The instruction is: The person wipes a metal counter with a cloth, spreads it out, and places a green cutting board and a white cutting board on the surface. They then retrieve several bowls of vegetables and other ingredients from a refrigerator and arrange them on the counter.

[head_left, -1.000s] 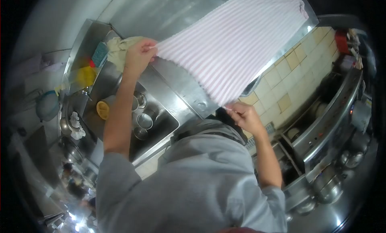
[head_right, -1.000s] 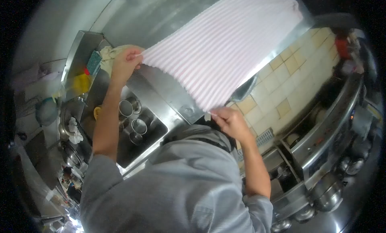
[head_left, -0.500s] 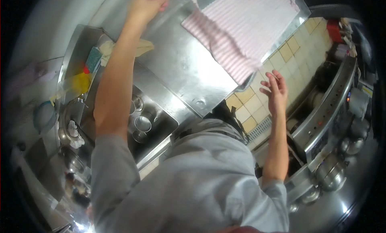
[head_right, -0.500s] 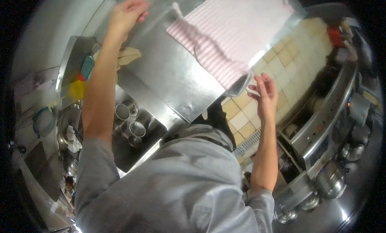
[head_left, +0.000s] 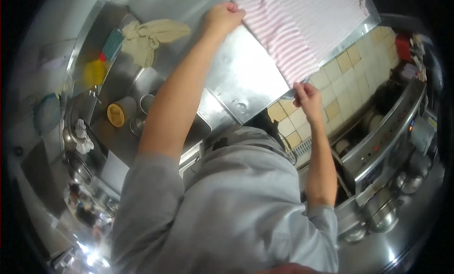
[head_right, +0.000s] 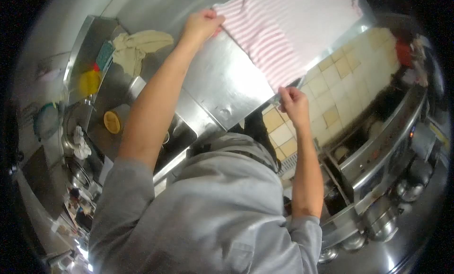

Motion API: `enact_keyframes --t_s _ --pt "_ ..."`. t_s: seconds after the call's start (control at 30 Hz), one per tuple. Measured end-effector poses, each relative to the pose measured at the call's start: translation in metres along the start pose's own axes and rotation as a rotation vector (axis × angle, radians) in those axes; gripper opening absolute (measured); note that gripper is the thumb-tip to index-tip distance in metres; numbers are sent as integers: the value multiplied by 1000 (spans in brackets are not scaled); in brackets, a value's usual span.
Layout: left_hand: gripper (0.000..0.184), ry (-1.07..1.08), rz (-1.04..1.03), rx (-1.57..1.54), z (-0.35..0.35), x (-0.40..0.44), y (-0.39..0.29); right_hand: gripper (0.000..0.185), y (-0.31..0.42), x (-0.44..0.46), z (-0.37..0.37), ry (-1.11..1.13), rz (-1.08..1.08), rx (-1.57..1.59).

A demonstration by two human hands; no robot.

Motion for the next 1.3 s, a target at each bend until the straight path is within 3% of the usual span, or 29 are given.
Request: enact_keyframes --t_s 0.13,0.23,0.37,0.47,0.5,0.57,0.63,0.77,0.87,0.93,1.17,1.23,1.27,1.3 --pt "31 -72 59 -307 2 -20 -9 30 12 -4 -14 21 101 -20" --pt "34 -89 120 -367 -5 -17 2 32 23 -10 -16 27 53 30" --pt "39 -131 178 -395 -2 -30 0 34 16 -6 -12 39 64 -145" --pt "41 -74 159 -495 -2 -20 5 28 33 -6 -20 8 216 -248" --pt "40 -87 153 -399 2 -19 -4 28 29 -3 -24 20 212 -249" --pt "39 -102 174 -309 1 -20 -7 27 29 -3 -24 -52 425 -332" --pt "14 -173 43 -447 5 -10 -1 21 22 -5 -27 47 358 -262" --pt "14 -178 -58 -539 33 -18 24 14 17 -23 -32 226 337 -211" --pt "12 -206 20 -338 68 -53 44 13 18 -43 -48 422 333 -195" --pt "37 -215 28 -338 84 -73 68 11 21 -58 -65 583 378 -255" --pt "40 -262 116 -217 109 -127 90 13 38 -98 -90 814 453 -386" --pt "41 -405 -65 4 117 -126 81 15 36 -97 -79 863 257 -300" --pt "41 -414 -68 -5 115 -130 78 15 35 -95 -71 863 264 -311" --pt "40 -501 -169 0 116 -139 68 17 32 -84 -51 732 224 -192"
Point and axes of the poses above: each hand's wrist, its own x-axis towards the middle knuckle, its own z-axis out of the back of the hand, y = z × x, the point moved 5 cm from there along x, towards the middle knuckle, and after that the axes turned 3 degrees about -x, right-handed, at the moved point
